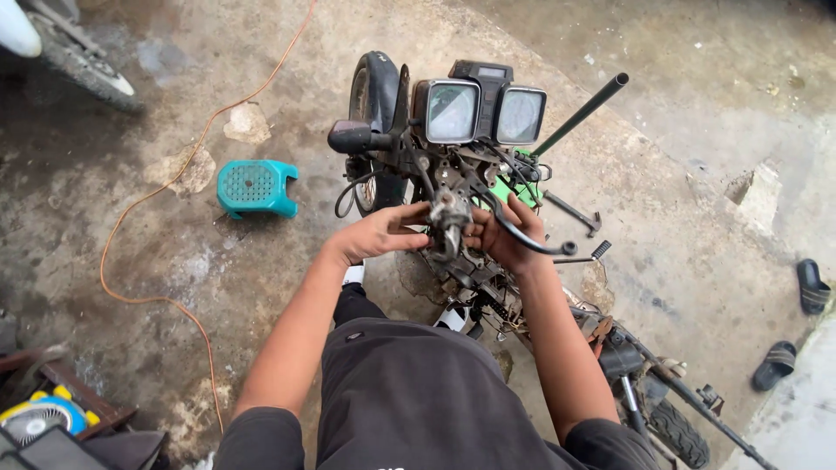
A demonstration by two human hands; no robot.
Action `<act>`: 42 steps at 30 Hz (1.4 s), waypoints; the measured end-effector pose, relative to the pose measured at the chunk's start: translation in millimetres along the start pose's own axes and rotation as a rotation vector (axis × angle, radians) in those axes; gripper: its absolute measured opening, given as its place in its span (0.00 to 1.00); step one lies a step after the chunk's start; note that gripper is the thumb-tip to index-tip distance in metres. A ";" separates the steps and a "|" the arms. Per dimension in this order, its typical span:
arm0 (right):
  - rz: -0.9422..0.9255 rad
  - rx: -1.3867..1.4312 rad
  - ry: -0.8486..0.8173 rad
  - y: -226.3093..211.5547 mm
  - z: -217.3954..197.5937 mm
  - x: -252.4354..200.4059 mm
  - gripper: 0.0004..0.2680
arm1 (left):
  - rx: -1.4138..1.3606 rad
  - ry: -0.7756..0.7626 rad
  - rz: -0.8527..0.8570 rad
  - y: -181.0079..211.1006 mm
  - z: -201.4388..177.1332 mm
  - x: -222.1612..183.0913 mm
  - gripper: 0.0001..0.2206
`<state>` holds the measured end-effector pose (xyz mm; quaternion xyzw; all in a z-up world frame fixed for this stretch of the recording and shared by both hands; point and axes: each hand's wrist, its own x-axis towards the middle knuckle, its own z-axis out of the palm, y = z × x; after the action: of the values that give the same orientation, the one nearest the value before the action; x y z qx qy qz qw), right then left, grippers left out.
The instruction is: Repairing the wiring and instrument cluster of a motorcycle using hands and pliers
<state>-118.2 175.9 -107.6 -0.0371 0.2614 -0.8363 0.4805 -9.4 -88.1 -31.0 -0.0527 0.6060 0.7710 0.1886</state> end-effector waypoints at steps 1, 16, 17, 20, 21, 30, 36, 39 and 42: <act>-0.012 0.012 0.056 7.6 1.3 -4.0 0.26 | -0.001 -0.053 -0.064 2.4 -18.3 2.2 0.28; -0.886 0.683 0.806 106.7 175.5 65.0 0.33 | 0.849 -0.056 -0.018 61.5 -254.6 215.2 0.45; -0.914 0.692 0.822 113.7 172.2 64.5 0.33 | 0.852 -0.090 -0.016 58.2 -252.7 216.4 0.45; -1.058 0.636 0.713 126.3 159.5 61.6 0.34 | 0.530 -0.240 0.010 44.2 -234.6 222.8 0.30; -1.066 0.639 0.692 131.0 155.8 63.3 0.31 | 0.583 -0.226 -0.046 33.3 -226.6 221.8 0.31; -1.036 0.612 0.691 127.6 155.7 61.8 0.21 | 0.418 -0.015 0.087 -4.7 -214.4 139.5 0.33; -0.940 0.587 0.735 149.6 142.4 33.4 0.17 | 0.121 0.170 0.393 -126.5 -194.4 89.7 0.14; -0.903 0.565 0.727 166.5 128.3 17.7 0.17 | 0.047 0.136 0.469 -138.5 -179.6 64.5 0.11; -0.860 0.615 0.719 195.1 128.6 13.2 0.17 | 0.042 0.081 0.389 -178.3 -187.6 48.8 0.11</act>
<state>68.0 35.0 -91.7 0.2839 0.1163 -0.9514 -0.0269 -18.9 -221.4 -258.0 0.0384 0.6277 0.7774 0.0123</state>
